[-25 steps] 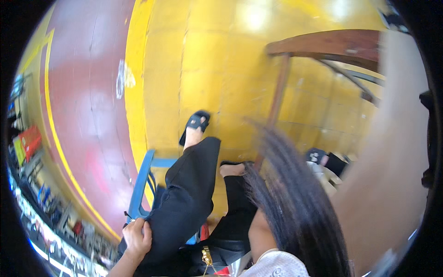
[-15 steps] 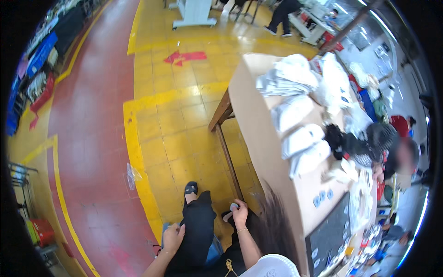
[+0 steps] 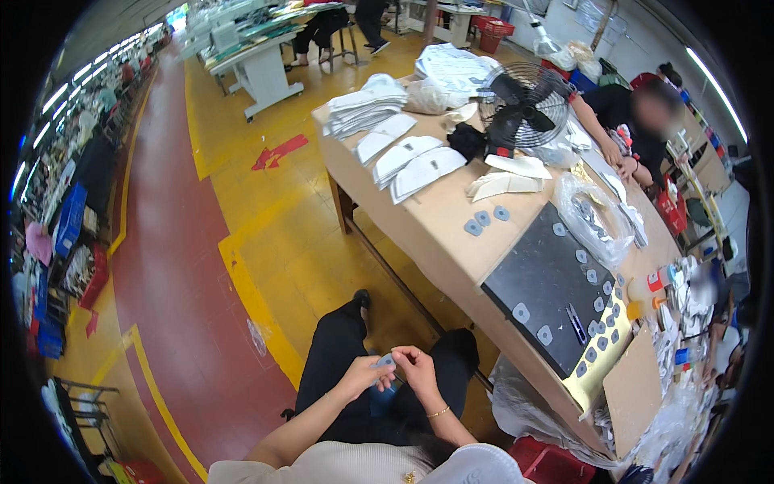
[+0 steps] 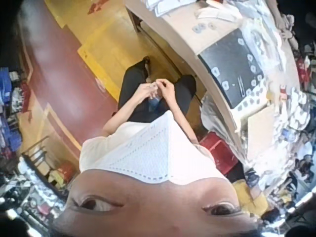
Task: The person applies glue from a squeeze bottle onto small blue patches arranged on a black board, then uses a pen-like tool to mark or adjust white fabric pieces. The person handles the patches and fabric pieces one at a time on a cluttered workbench.
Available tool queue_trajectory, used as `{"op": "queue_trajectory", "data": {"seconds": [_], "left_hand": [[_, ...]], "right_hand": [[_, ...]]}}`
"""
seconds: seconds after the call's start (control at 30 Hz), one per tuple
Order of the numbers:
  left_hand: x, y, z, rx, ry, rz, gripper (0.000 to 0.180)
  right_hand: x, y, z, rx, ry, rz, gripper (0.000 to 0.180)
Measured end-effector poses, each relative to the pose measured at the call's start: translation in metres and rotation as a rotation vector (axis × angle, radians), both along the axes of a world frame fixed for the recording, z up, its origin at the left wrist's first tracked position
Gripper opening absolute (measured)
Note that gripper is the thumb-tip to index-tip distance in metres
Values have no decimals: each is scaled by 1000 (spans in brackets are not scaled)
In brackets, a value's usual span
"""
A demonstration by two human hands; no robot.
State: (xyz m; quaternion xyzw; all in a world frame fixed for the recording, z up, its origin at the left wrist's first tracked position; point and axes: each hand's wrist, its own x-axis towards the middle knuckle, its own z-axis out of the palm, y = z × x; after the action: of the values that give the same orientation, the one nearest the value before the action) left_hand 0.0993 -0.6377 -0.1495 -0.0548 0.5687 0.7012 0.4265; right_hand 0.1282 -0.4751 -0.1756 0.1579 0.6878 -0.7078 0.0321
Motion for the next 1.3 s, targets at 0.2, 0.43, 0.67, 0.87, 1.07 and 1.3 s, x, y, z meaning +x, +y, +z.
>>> {"op": "queue_trajectory", "data": {"seconds": [0.2, 0.43, 0.67, 0.87, 1.07, 1.3], "left_hand": [[-33, 16, -32, -209, -93, -58, 26], [-88, 69, -60, -573, -120, -527, 33], [-94, 95, -43, -418, -98, -528, 28], [-145, 148, -17, -514, 163, -888, 30], [-146, 179, -5, -500, 496, -1221, 32], [-101, 192, 11, -242, 787, -1434, 36]], "right_hand": [[21, 28, -151, 619, -270, 964, 70], [-23, 50, -232, 576, -507, 1075, 77], [-146, 144, -204, 718, -337, 842, 76], [-169, 173, -170, 786, -307, 643, 76], [-155, 185, -155, 868, -281, 489, 75], [-105, 177, -152, 1062, -251, 338, 74]]}}
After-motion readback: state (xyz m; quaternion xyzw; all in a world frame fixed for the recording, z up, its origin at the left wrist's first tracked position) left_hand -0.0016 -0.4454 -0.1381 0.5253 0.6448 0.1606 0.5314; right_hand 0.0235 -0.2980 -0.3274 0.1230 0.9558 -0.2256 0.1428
